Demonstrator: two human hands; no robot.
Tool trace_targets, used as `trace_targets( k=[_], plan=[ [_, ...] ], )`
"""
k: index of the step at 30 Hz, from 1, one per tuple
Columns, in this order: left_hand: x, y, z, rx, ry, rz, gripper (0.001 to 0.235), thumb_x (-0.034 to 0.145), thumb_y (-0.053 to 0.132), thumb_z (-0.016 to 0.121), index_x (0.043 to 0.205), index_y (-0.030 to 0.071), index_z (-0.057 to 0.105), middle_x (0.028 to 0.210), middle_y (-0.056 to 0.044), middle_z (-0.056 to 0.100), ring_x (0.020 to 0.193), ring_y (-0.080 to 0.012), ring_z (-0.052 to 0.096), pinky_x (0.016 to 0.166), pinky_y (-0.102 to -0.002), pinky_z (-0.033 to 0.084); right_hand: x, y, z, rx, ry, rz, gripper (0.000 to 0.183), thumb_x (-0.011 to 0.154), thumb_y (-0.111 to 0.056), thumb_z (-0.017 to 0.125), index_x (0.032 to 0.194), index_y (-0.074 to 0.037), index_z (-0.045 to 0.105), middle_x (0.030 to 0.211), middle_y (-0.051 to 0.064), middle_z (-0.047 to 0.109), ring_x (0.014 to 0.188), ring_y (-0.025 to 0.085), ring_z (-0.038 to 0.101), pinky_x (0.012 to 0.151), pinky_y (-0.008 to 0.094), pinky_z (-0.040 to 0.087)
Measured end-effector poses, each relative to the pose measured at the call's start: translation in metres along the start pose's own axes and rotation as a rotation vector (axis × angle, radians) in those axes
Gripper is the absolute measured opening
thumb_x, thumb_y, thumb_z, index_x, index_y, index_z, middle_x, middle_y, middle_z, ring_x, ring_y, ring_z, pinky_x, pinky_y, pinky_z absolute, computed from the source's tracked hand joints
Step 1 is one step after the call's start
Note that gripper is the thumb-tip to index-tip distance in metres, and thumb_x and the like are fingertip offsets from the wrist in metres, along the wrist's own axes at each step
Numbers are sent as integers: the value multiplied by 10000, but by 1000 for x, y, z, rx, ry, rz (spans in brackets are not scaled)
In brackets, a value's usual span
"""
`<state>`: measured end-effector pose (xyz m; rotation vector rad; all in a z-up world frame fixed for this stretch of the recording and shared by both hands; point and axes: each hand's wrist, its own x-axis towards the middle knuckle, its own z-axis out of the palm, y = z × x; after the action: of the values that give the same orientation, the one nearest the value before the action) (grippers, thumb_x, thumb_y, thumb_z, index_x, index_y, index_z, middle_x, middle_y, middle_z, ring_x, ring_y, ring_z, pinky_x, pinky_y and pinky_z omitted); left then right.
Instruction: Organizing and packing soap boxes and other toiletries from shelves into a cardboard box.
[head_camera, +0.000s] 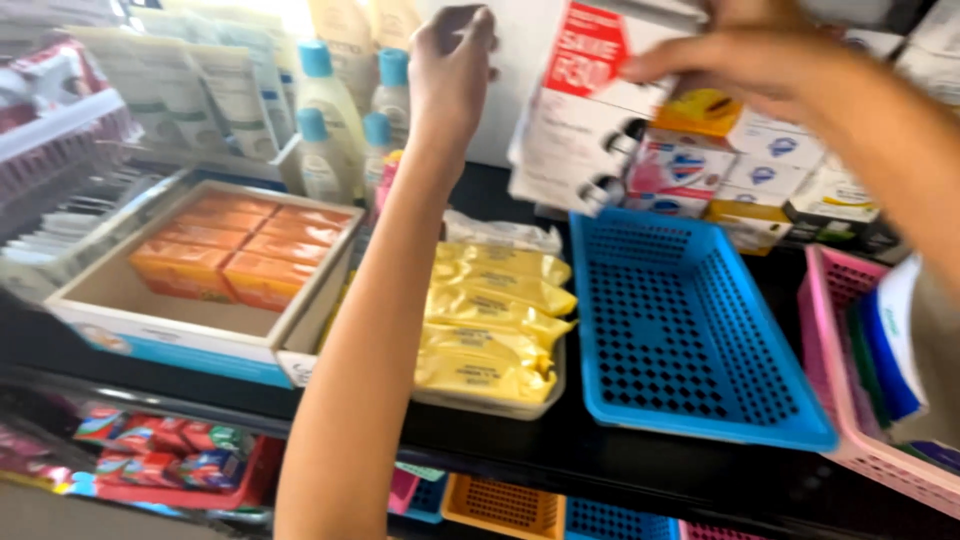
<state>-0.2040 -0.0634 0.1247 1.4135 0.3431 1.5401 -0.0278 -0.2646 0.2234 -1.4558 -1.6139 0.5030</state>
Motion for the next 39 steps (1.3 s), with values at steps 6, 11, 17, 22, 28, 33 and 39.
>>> trace_targets(
  k=[6, 11, 17, 22, 28, 33, 39],
  plan=[
    [8, -8, -47, 106, 269, 267, 281, 937, 132, 637, 1197, 39, 692, 1122, -136, 777, 1030, -247, 748, 938, -378, 569, 90, 46, 72, -127, 152, -224, 642, 771, -22, 891, 1354, -66, 626, 1184, 103, 729, 971, 208, 742, 693, 333, 614],
    [-22, 22, -52, 427, 303, 273, 298, 927, 134, 650, 1223, 108, 673, 1125, -128, 772, 1074, -309, 718, 948, -429, 523, 142, 93, 101, -154, 166, -118, 718, 687, 9, 905, 1337, -39, 605, 1121, 103, 732, 914, 193, 736, 687, 320, 614],
    [-32, 29, -53, 539, 301, 198, 321, 899, 100, 625, 1217, 128, 660, 1145, -133, 763, 1081, -353, 714, 918, -459, 542, 184, 146, 115, -112, 75, -196, 796, 643, 3, 923, 1362, 37, 584, 1181, 109, 722, 1034, 176, 705, 837, 323, 614],
    [-33, 27, -51, 448, 259, 223, 301, 890, 89, 655, 1191, 113, 665, 1104, -137, 781, 1062, -351, 738, 910, -437, 567, 200, 148, 118, -410, 196, -198, 827, 642, -50, 986, 1355, 89, 591, 1234, 183, 626, 1046, 215, 670, 837, 345, 607],
    [-34, 28, -53, 397, 197, 248, 321, 904, 58, 634, 1223, 90, 645, 1092, -152, 772, 1043, -350, 745, 890, -438, 572, 215, 156, 106, -337, 164, -5, 762, 735, -82, 890, 1418, 14, 566, 1241, 158, 700, 1000, 202, 709, 721, 345, 628],
    [-37, 29, -54, 381, 184, 285, 323, 906, 59, 645, 1226, 96, 642, 1079, -138, 771, 982, -323, 748, 865, -419, 584, 218, 150, 96, -228, 44, 148, 768, 732, -50, 842, 1443, -71, 554, 1231, 135, 685, 936, 201, 725, 651, 371, 644],
    [-39, 32, -54, 357, 182, 263, 321, 908, 55, 638, 1227, 95, 646, 1074, -133, 770, 959, -298, 757, 840, -407, 596, 227, 151, 83, -422, -28, 127, 761, 767, -56, 855, 1467, -29, 555, 1234, 182, 710, 926, 222, 718, 666, 367, 614]
  ],
)
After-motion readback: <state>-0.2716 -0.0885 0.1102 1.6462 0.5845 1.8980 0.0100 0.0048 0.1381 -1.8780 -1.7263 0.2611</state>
